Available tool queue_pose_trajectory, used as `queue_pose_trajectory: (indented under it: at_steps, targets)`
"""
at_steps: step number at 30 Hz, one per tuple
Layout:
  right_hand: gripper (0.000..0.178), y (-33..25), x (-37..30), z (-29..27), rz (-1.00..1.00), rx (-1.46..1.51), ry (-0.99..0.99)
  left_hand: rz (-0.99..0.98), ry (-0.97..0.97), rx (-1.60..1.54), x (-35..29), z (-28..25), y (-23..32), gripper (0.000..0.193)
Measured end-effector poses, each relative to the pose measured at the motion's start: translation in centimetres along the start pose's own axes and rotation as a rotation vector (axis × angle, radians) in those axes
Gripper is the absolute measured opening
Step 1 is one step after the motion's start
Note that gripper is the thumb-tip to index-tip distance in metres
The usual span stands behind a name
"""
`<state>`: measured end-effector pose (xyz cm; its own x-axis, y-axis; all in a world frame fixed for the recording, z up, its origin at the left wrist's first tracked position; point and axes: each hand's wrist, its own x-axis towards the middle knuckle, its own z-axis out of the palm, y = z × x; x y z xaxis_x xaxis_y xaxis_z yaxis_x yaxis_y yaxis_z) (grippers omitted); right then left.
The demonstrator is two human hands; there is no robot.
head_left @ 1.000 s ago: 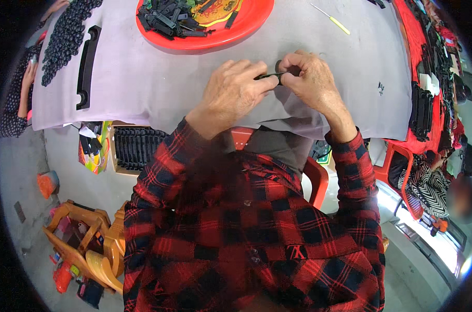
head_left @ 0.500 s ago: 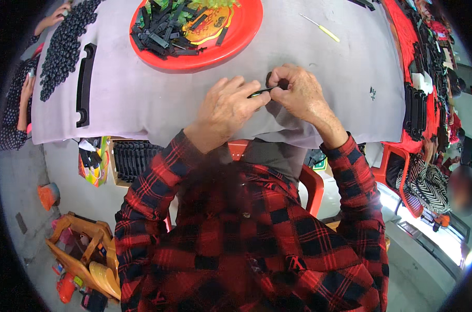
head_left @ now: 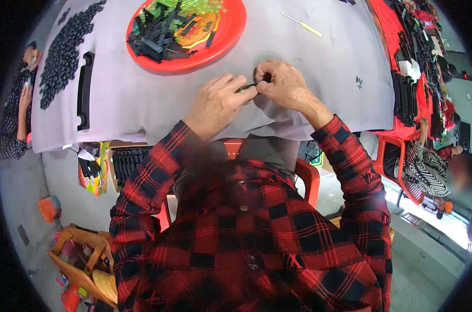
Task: Assembling small black plastic parts with green components on a workbench.
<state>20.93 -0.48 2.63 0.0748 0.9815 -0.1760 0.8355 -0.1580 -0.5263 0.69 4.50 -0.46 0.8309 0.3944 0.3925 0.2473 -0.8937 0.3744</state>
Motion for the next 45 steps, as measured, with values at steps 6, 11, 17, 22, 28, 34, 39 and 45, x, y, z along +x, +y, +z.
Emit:
queue_pose_trajectory:
  at_steps: [6, 11, 17, 22, 28, 34, 39, 45]
  targets:
    - [0.017, 2.6, 0.0, -1.3, -0.081, 0.525, -0.149, 0.005, 0.137, -0.131, -0.4, -0.7, -0.3, 0.033]
    - [0.015, 3.2, -1.4, -2.2, 0.0, 0.642, 0.209, -0.084, 0.147, -0.177, -2.2, -1.9, -0.9, 0.037]
    - [0.01, 5.6, -2.1, 0.5, -0.007, 0.886, 0.464, -0.189, 0.173, -0.159, -3.0, -1.8, 0.1, 0.045]
    - [0.009, 6.0, -2.3, 2.3, -0.04, 0.628, 0.486, -0.202, 0.199, -0.131, -2.9, -0.7, 0.0, 0.044]
    - [0.01, 5.5, -2.3, 2.4, -0.002, 0.612, 0.502, -0.21, 0.242, -0.152, -2.9, -0.4, -0.5, 0.04]
    - [0.009, 4.4, -2.6, 1.9, 0.072, 0.805, 0.528, -0.207, 0.254, -0.184, -2.9, -0.4, -0.5, 0.039]
    - [0.01, 4.2, -2.7, 2.1, 0.051, 0.766, 0.517, -0.214, 0.201, -0.253, -2.5, -0.8, -0.8, 0.035]
    - [0.012, 4.2, -3.2, 1.1, 0.022, 0.751, 0.397, -0.139, 0.208, -0.149, -1.1, -1.3, -2.1, 0.035]
